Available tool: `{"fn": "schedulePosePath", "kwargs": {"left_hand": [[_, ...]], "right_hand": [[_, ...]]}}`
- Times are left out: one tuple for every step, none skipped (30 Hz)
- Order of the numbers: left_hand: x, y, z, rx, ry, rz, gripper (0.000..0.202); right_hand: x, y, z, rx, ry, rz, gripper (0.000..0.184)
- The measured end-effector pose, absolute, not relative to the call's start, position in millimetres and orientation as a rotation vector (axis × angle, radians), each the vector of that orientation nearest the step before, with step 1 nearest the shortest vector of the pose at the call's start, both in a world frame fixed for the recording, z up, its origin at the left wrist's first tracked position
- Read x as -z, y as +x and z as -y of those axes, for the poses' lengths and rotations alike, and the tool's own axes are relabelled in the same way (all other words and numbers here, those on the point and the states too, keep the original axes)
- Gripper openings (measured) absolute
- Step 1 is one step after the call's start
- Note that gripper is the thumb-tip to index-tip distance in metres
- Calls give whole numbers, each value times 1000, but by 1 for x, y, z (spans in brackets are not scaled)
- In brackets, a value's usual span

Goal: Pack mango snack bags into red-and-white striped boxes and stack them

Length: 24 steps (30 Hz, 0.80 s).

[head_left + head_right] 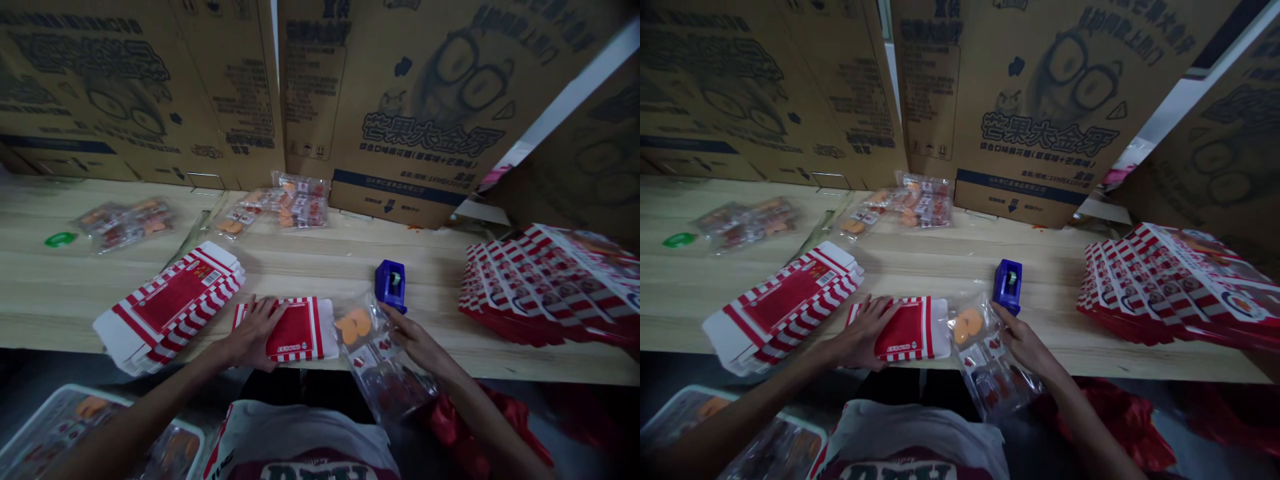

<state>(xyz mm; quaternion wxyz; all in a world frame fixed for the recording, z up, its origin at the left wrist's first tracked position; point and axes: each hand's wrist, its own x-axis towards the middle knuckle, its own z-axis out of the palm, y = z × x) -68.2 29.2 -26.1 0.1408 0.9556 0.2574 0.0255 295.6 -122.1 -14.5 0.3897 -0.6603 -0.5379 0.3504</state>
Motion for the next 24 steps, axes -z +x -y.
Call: {"fn": "schedulePosePath", "kwargs": {"left_hand": [[26, -73, -29, -115, 2776, -779, 118], [25, -76, -28, -153, 2794, -807, 114], [24, -80, -27, -185, 2810, -826, 112], [23, -82, -26, -206, 2822, -840, 110], [22, -83, -25, -214, 2829, -848, 109], [21, -83, -24, -213, 2836, -853, 108], [20, -83, -23, -209, 2844, -859, 107], [20, -82, -21, -206, 2855, -864, 107], [20, -81, -20, -204, 2868, -868, 106], [20, -80, -19, -207, 2880, -875, 106], [21, -80, -18, -213, 2889, -887, 106], [23, -80, -18, -218, 2895, -900, 106], [24, -80, -18, -220, 2899, -910, 106], [26, -81, -18, -218, 2901, -915, 106], [27, -81, -19, -213, 2901, -918, 107], [29, -81, -20, -207, 2900, -917, 107], [30, -82, -21, -198, 2896, -914, 107], [30, -82, -22, -188, 2886, -912, 108], [31, -82, -23, -173, 2869, -911, 108], [31, -82, -24, -155, 2847, -908, 109], [31, -81, -25, -133, 2821, -903, 110], [32, -82, -25, -109, 2795, -898, 112], [32, -82, -26, -80, 2771, -898, 113], [33, -83, -26, -53, 2752, -901, 113]], "right_hand": [[11, 293, 116, -887, -1673, 1388, 51], [8, 290, 109, -897, -1672, 1410, 52], [4, 287, 103, -920, -1668, 1451, 52], [0, 283, 96, -944, -1655, 1523, 52], [-4, 279, 90, -977, -1630, 1627, 53], [-8, 274, 83, -1013, -1599, 1752, 54], [-12, 268, 76, -1045, -1570, 1886, 55], [-15, 262, 69, -1065, -1556, 2018, 58], [-18, 255, 62, -1072, -1560, 2134, 59], [-21, 249, 55, -1064, -1580, 2230, 60], [-22, 242, 48, -1048, -1613, 2309, 59], [-24, 237, 42, -1024, -1647, 2375, 57], [-24, 231, 36, -995, -1673, 2431, 55], [-24, 227, 32, -959, -1691, 2475, 54], [-23, 223, 29, -923, -1701, 2509, 53], [-22, 219, 26, -888, -1706, 2534, 53], [-20, 215, 25, -858, -1704, 2550, 52], [-17, 211, 24, -834, -1704, 2553, 52], [-12, 208, 23, -822, -1705, 2543, 51], [-7, 205, 22, -833, -1695, 2525, 50], [-1, 202, 21, -866, -1674, 2497, 48], [6, 200, 20, -902, -1648, 2445, 44], [13, 200, 20, -922, -1622, 2361, 39], [21, 201, 20, -918, -1600, 2249, 35]]}}
